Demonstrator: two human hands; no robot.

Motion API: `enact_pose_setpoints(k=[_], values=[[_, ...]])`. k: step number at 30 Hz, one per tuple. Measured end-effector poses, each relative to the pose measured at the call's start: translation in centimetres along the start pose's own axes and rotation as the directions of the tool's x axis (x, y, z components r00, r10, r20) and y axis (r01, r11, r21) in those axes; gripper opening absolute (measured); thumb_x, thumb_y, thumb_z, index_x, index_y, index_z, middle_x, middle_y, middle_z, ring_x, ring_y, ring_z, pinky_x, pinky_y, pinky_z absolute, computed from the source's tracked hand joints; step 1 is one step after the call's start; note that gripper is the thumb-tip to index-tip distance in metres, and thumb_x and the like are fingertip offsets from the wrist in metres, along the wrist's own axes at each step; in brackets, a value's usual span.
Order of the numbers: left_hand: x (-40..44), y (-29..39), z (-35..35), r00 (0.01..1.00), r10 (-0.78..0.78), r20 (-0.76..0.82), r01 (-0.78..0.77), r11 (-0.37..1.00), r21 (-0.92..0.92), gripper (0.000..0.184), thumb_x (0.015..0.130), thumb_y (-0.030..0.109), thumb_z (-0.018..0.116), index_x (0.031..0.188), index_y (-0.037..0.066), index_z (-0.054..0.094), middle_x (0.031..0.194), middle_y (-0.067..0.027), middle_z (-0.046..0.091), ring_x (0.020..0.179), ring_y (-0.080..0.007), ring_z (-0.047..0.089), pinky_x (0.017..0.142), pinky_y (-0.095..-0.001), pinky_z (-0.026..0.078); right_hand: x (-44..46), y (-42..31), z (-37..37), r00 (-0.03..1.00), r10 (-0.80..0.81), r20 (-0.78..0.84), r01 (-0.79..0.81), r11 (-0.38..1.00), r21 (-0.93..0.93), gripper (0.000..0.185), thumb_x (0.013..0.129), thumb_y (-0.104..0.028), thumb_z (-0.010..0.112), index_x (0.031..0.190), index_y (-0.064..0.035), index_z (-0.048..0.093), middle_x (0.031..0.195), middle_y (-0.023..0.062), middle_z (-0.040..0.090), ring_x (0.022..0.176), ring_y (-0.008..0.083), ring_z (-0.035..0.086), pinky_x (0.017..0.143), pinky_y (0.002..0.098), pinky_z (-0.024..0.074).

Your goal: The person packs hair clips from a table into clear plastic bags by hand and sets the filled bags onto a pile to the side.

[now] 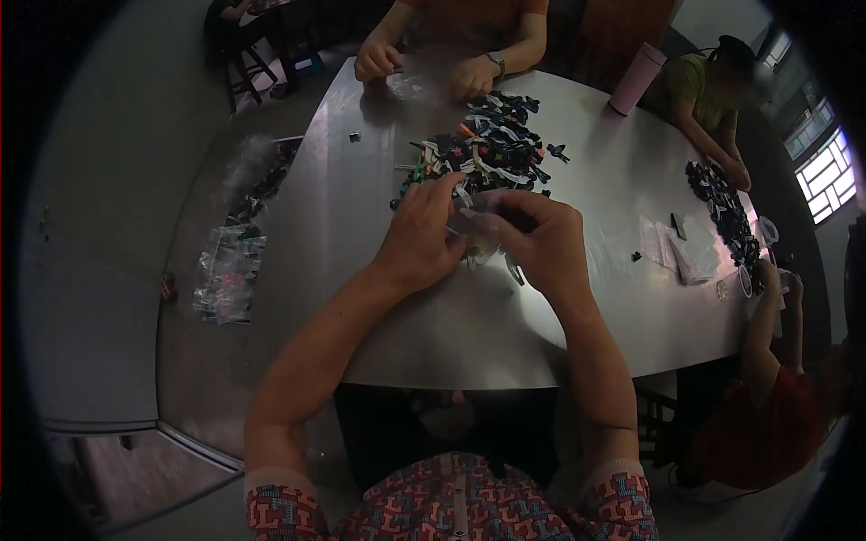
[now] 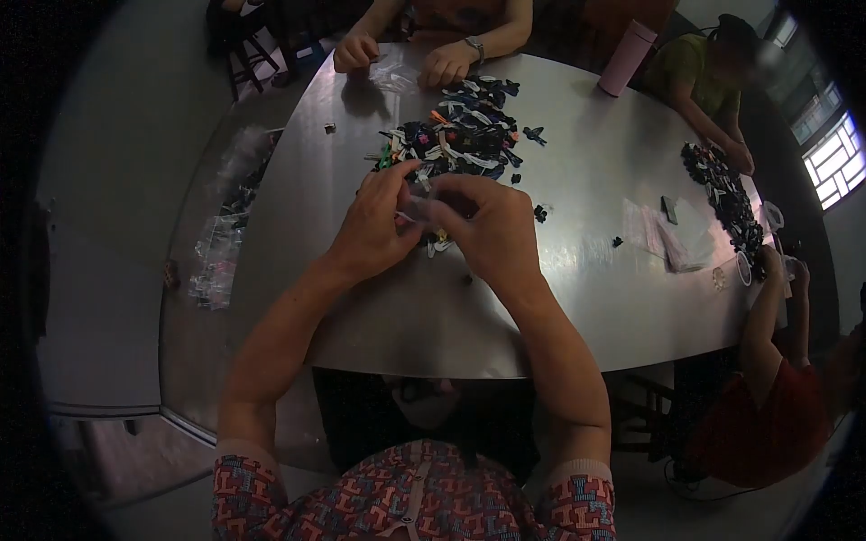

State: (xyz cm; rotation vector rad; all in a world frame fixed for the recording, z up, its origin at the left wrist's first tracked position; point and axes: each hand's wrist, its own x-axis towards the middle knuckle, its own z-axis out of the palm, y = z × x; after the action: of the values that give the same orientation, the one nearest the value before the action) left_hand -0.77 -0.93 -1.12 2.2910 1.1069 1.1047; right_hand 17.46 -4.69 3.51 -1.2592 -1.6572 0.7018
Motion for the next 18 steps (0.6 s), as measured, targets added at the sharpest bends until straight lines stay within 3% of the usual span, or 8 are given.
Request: enact_pose_setpoints(k=[3,6,16,18], values=[[0.0,-0.35,0.37,0.993,0.087,-0.074,-0.084,0.996,0.039,0.071,0.071,0.002,0.072,0.136,-0.001,0.044,0.102,-0.0156,0.059,0.099,-0.0343,0.055,0.092,-0.045,0.045,0.06,0.04,0.0,0.999,0.03,0.019,-0.031,0.998,0.059,0.021,0.086,-0.003,0.074,0.106,0.0018,0.074,0.087,0.0042,0.074,0.075,0.0061,0.063,0.067,0.0235,0.0526],[-0.01,-0.15,0.13,1.0,-0.002,-0.007,0.002,1.0,0.008,0.071,0.072,0.002,0.072,0.137,0.0,0.044,0.101,-0.0157,0.06,0.1,-0.0344,0.055,0.093,-0.0447,0.045,0.25,0.52,-0.15,0.999,0.034,0.03,-0.036,0.997,0.075,0.02,0.086,-0.002,0.073,0.106,0.0019,0.074,0.088,0.0044,0.074,0.077,0.0062,0.063,0.069,0.0232,0.0528],[-0.1,-0.38,0.42,0.998,0.051,-0.045,-0.052,0.999,-0.012,0.071,0.072,0.003,0.072,0.138,0.001,0.044,0.098,-0.0145,0.057,0.099,-0.0335,0.054,0.091,-0.0443,0.045,0.16,0.47,0.5,0.998,0.029,-0.054,-0.024,0.996,0.084,0.014,0.089,-0.001,0.07,0.102,0.0023,0.074,0.087,0.0042,0.074,0.077,0.0064,0.064,0.07,0.0225,0.0526],[-0.08,-0.3,0.29,1.0,-0.008,-0.009,0.008,0.998,-0.059,0.071,0.073,0.004,0.073,0.138,0.001,0.044,0.098,-0.014,0.057,0.098,-0.0326,0.053,0.09,-0.0445,0.045,0.09,0.21,0.46,0.998,0.023,-0.063,-0.018,0.996,0.089,0.014,0.089,-0.002,0.071,0.102,0.0024,0.074,0.087,0.0041,0.074,0.077,0.0064,0.064,0.07,0.0226,0.0525]])
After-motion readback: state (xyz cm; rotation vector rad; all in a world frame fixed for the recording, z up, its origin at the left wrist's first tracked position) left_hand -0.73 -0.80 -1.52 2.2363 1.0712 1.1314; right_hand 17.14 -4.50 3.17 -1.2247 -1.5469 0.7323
